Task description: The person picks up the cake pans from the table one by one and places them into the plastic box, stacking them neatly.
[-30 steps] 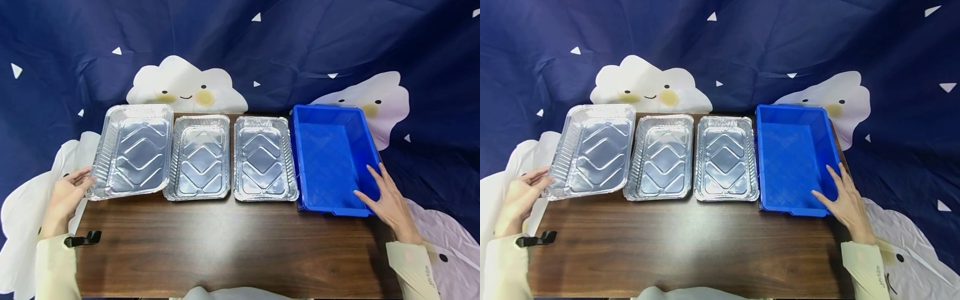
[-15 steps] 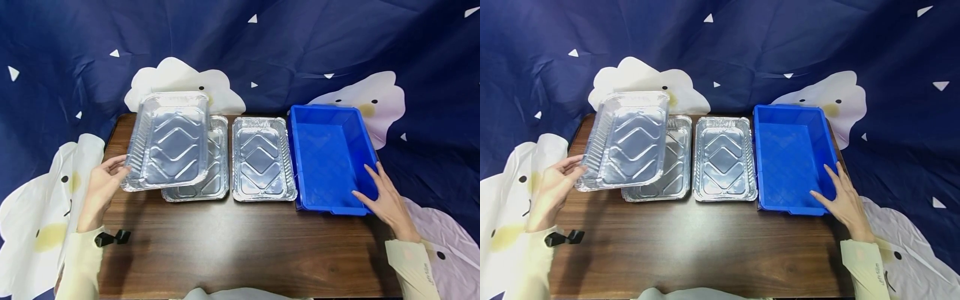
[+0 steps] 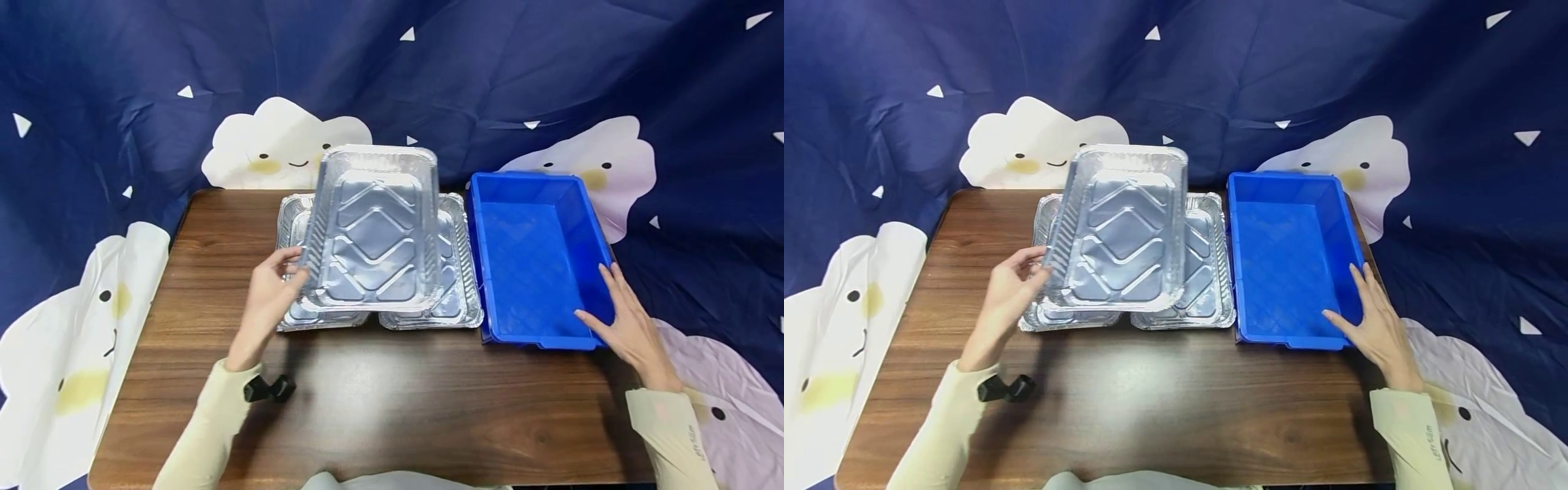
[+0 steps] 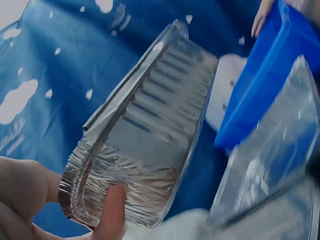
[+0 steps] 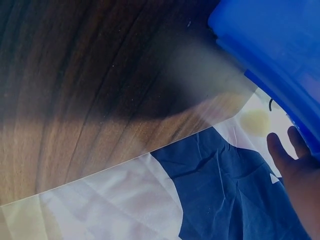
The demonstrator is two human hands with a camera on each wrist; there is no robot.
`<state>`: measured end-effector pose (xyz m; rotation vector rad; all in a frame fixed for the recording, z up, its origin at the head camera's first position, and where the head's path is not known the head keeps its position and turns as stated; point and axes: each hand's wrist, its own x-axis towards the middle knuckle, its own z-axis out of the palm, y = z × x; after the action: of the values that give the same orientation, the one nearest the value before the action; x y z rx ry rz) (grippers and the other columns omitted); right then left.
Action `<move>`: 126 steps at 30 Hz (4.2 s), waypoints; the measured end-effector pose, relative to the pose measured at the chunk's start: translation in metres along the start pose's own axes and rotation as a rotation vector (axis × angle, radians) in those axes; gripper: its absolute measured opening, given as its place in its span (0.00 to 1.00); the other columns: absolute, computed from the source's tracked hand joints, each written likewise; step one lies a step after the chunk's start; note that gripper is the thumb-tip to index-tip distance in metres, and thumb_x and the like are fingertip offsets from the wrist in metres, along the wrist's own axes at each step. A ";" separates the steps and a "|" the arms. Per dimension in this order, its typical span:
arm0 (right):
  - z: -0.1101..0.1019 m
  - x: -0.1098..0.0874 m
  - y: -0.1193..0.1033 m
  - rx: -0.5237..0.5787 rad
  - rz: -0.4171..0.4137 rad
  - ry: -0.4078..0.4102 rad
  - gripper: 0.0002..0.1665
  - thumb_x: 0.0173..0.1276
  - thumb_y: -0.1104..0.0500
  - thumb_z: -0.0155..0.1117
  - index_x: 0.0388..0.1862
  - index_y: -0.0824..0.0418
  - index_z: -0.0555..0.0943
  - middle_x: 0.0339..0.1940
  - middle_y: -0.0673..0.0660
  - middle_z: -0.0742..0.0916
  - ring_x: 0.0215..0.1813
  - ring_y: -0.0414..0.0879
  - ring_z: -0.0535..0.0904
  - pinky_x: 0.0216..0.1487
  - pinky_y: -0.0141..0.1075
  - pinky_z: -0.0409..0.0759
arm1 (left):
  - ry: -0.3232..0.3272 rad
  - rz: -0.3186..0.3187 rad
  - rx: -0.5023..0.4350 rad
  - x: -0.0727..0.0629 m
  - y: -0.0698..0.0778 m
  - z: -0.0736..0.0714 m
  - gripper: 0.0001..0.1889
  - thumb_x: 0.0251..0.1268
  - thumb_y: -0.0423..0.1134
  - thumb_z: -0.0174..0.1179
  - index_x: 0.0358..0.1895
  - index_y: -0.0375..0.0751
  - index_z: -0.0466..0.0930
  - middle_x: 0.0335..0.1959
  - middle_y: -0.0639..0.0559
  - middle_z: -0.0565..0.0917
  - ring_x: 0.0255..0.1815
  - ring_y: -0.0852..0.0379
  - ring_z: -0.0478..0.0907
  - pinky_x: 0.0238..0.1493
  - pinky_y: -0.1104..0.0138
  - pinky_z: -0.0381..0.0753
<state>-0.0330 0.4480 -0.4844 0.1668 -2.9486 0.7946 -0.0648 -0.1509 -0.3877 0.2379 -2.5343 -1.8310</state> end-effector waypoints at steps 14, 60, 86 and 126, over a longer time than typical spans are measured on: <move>0.002 0.002 0.002 0.065 -0.180 0.103 0.36 0.87 0.47 0.48 0.87 0.55 0.58 0.86 0.69 0.58 0.85 0.66 0.51 0.86 0.41 0.45 | -0.202 0.003 -0.120 -0.001 0.033 0.126 0.23 0.61 0.25 0.61 0.62 0.27 0.78 0.53 0.35 0.85 0.47 0.44 0.84 0.35 0.70 0.83; 0.007 -0.001 0.004 0.357 -0.189 0.187 0.34 0.90 0.50 0.30 0.84 0.66 0.60 0.84 0.72 0.62 0.84 0.37 0.54 0.79 0.28 0.47 | -0.246 0.034 0.195 -0.009 0.062 0.303 0.22 0.61 0.32 0.69 0.58 0.31 0.79 0.48 0.47 0.80 0.46 0.55 0.79 0.51 0.71 0.80; 0.004 -0.002 0.004 0.264 -0.151 0.179 0.31 0.89 0.53 0.41 0.84 0.62 0.63 0.84 0.69 0.62 0.85 0.40 0.52 0.79 0.26 0.48 | -0.556 0.028 0.243 -0.013 0.082 0.254 0.36 0.69 0.41 0.67 0.79 0.40 0.68 0.53 0.49 0.89 0.16 0.66 0.67 0.22 0.75 0.68; -0.001 -0.002 0.005 0.029 -0.019 0.038 0.49 0.75 0.52 0.67 0.88 0.56 0.56 0.88 0.65 0.54 0.85 0.71 0.48 0.83 0.65 0.44 | 0.087 0.004 0.085 0.048 -0.099 -0.038 0.17 0.70 0.31 0.60 0.59 0.28 0.81 0.38 0.47 0.85 0.28 0.71 0.75 0.26 0.76 0.81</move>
<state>-0.0311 0.4528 -0.4860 0.1785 -2.8968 0.8290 -0.0970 -0.2232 -0.4727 0.3057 -2.5540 -1.6751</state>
